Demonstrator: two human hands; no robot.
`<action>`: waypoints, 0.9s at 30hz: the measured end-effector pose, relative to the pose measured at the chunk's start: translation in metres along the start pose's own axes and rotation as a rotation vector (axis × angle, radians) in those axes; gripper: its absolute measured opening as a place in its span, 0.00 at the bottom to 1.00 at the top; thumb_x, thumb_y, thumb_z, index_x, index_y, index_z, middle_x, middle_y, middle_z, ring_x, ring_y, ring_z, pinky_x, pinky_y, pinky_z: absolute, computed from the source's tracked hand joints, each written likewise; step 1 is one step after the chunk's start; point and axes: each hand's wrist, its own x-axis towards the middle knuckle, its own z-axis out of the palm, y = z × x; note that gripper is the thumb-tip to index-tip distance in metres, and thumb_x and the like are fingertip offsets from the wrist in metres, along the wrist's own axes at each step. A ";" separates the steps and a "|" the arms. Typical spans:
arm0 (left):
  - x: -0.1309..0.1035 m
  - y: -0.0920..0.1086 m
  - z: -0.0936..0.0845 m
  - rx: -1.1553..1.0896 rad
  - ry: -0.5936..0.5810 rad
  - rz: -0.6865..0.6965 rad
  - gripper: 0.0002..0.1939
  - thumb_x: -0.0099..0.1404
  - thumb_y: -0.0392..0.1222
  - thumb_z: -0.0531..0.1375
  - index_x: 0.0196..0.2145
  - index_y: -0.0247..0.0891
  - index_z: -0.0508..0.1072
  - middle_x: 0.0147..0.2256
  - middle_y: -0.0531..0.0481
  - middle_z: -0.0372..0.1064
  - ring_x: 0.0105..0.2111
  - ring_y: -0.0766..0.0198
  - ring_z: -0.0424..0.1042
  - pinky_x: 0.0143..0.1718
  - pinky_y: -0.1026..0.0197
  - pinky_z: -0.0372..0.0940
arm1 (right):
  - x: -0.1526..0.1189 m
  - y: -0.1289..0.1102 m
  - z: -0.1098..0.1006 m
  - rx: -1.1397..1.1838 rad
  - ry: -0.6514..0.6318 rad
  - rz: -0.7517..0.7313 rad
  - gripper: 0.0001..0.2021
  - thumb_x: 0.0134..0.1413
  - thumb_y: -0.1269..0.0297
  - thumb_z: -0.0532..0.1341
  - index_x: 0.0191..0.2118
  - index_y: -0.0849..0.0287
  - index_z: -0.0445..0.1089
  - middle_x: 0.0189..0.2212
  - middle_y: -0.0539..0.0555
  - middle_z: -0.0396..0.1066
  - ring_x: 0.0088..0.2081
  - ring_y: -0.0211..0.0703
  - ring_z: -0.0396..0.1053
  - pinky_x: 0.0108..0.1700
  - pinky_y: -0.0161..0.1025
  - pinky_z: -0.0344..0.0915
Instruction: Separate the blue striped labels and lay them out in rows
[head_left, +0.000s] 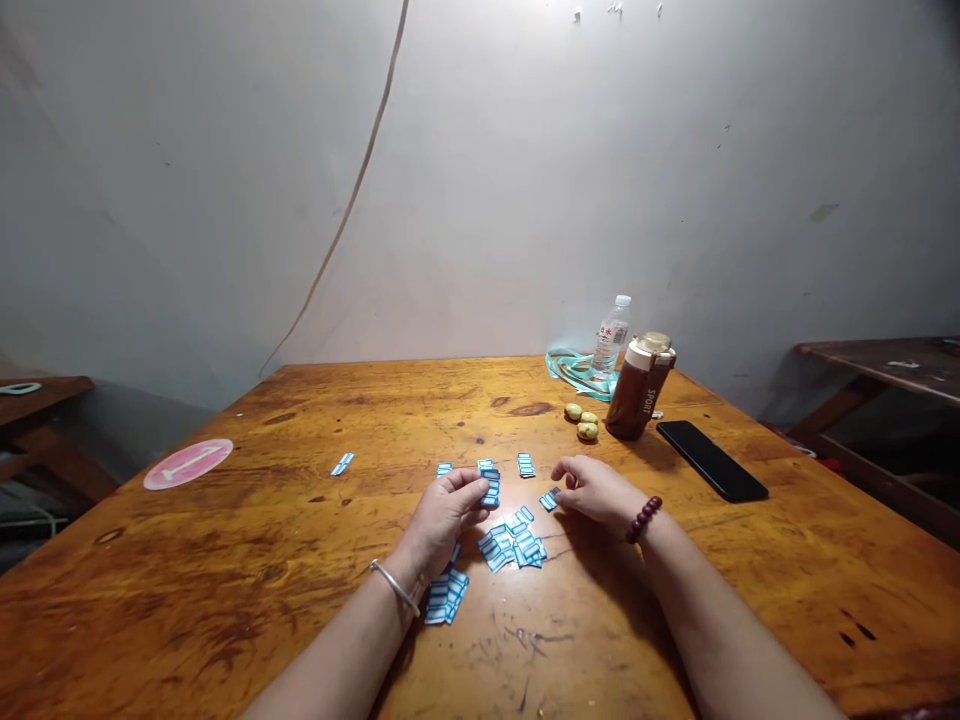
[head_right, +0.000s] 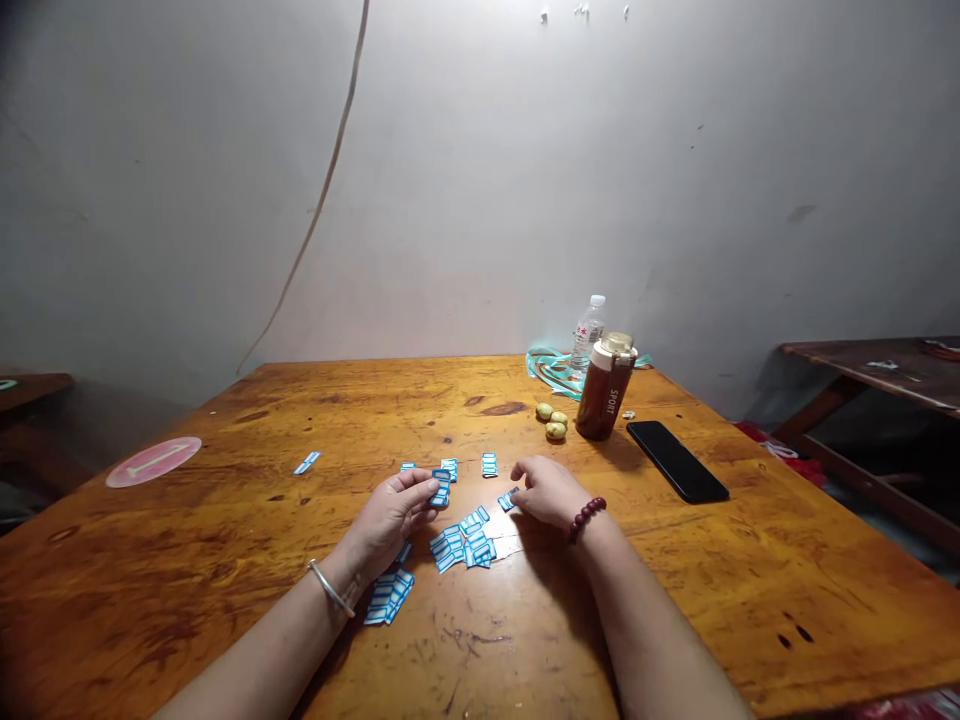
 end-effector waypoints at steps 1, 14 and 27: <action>0.001 0.000 0.000 0.000 -0.002 0.004 0.11 0.46 0.41 0.63 0.28 0.35 0.67 0.25 0.52 0.68 0.24 0.71 0.68 0.23 0.71 0.61 | 0.000 0.001 0.001 -0.030 0.002 0.010 0.13 0.36 0.65 0.61 0.34 0.59 0.67 0.28 0.51 0.65 0.29 0.37 0.61 0.29 0.32 0.53; -0.002 0.000 0.003 0.054 0.011 0.050 0.10 0.46 0.42 0.62 0.26 0.35 0.66 0.23 0.54 0.66 0.21 0.72 0.66 0.23 0.70 0.60 | -0.002 -0.031 0.011 0.340 0.021 -0.188 0.01 0.43 0.71 0.52 0.26 0.61 0.59 0.21 0.46 0.58 0.23 0.31 0.56 0.24 0.27 0.52; -0.008 -0.003 0.014 0.122 -0.022 0.008 0.08 0.46 0.40 0.61 0.24 0.35 0.67 0.20 0.56 0.62 0.17 0.76 0.59 0.19 0.73 0.54 | -0.015 -0.062 0.031 0.296 0.034 -0.267 0.08 0.47 0.65 0.52 0.22 0.61 0.60 0.18 0.45 0.56 0.21 0.30 0.52 0.21 0.27 0.47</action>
